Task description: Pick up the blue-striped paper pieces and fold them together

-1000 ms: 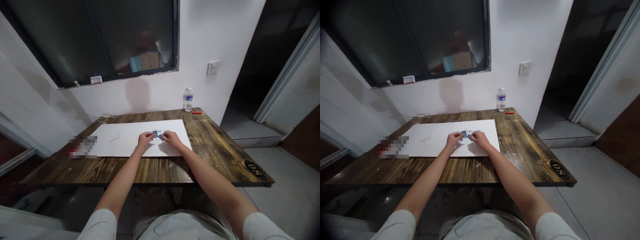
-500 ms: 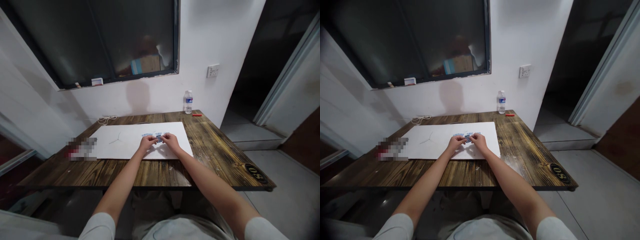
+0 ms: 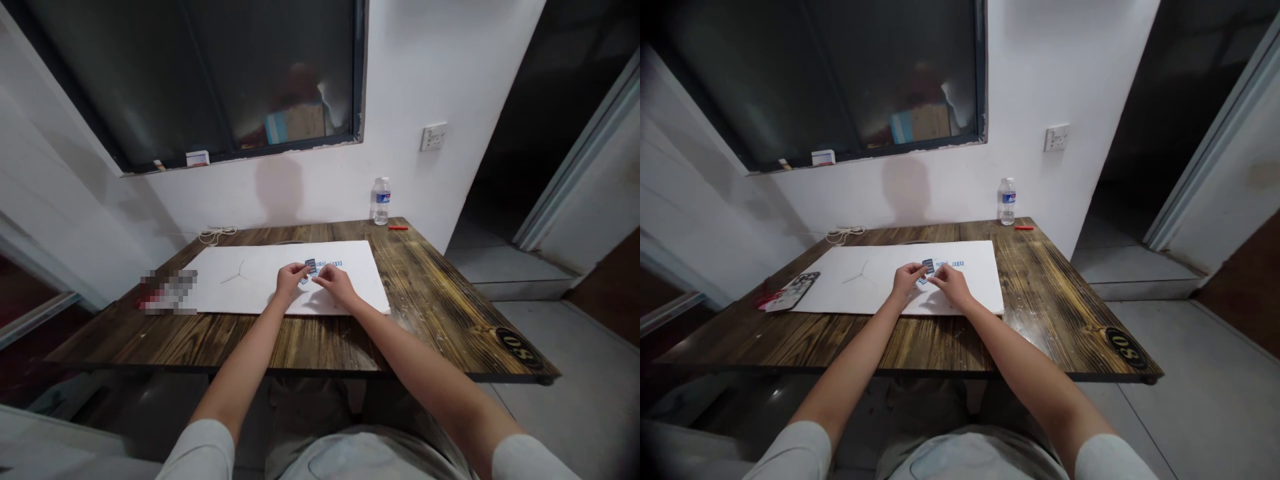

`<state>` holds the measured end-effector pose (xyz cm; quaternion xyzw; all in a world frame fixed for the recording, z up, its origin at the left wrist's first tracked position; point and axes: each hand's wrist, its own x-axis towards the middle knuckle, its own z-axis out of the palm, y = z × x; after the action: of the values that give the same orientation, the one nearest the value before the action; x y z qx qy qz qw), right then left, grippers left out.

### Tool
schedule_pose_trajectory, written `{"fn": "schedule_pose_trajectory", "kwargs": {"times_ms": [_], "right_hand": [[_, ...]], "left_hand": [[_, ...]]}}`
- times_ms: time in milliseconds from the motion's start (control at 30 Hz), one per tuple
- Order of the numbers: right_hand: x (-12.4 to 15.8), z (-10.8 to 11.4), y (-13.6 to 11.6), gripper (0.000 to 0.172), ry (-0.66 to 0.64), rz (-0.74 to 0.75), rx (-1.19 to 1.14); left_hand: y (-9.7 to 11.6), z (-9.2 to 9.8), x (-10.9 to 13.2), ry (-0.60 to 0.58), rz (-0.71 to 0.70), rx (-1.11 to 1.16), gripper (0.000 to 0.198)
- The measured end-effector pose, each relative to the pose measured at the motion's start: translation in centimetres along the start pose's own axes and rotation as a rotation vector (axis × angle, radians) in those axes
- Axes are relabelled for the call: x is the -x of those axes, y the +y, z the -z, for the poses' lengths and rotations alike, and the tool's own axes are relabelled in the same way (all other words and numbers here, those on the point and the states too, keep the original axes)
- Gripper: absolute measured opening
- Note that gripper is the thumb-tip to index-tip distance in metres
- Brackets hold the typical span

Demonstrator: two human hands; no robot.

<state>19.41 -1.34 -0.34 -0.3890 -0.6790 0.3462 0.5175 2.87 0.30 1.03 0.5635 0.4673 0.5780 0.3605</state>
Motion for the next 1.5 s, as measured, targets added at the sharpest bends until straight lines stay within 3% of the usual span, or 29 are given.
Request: {"fn": "schedule_pose_trajectory", "kwargs": {"times_ms": [100, 200, 267, 500, 567, 700, 1000, 1167, 1300, 1500], "right_hand": [[0.9, -0.3, -1.0, 0.021, -0.253, 0.209, 0.308], [1.6, -0.7, -1.7, 0.05, -0.46, 0.334, 0.576], [1.9, -0.8, -2.1, 0.056, -0.552, 0.387, 0.697], [2.3, -0.2, -3.5, 0.015, -0.641, 0.52, 0.834], [2.4, 0.0, -3.7, 0.01, -0.641, 0.522, 0.816], [2.1, 0.1, -3.2, 0.012, -0.565, 0.433, 0.65], [0.3, 0.9, -0.9, 0.015, -0.134, 0.144, 0.264], [-0.2, 1.1, 0.4, 0.008, 0.055, 0.061, 0.068], [-0.3, 1.4, 1.1, 0.02, 0.112, 0.031, -0.047], [-0.4, 1.7, 1.3, 0.027, 0.118, 0.026, -0.024]], "left_hand": [[0.2, 0.3, -0.2, 0.06, -0.02, 0.009, 0.036], [0.3, 0.5, -0.3, 0.098, -0.022, 0.001, 0.038], [0.3, 0.5, -0.4, 0.105, -0.016, -0.004, 0.04], [0.0, 0.4, -0.4, 0.115, -0.001, -0.011, 0.04], [-0.1, 0.4, -0.4, 0.12, 0.009, -0.003, 0.04], [-0.1, 0.4, -0.4, 0.112, 0.02, -0.001, 0.041], [-0.3, 0.3, -0.4, -0.051, 0.029, -0.021, 0.042], [0.0, 0.1, -0.1, -0.149, 0.046, -0.08, 0.041], [0.2, -0.1, 0.1, -0.247, 0.043, -0.11, 0.038], [0.4, 0.0, 0.3, -0.314, 0.035, -0.115, 0.037]]}}
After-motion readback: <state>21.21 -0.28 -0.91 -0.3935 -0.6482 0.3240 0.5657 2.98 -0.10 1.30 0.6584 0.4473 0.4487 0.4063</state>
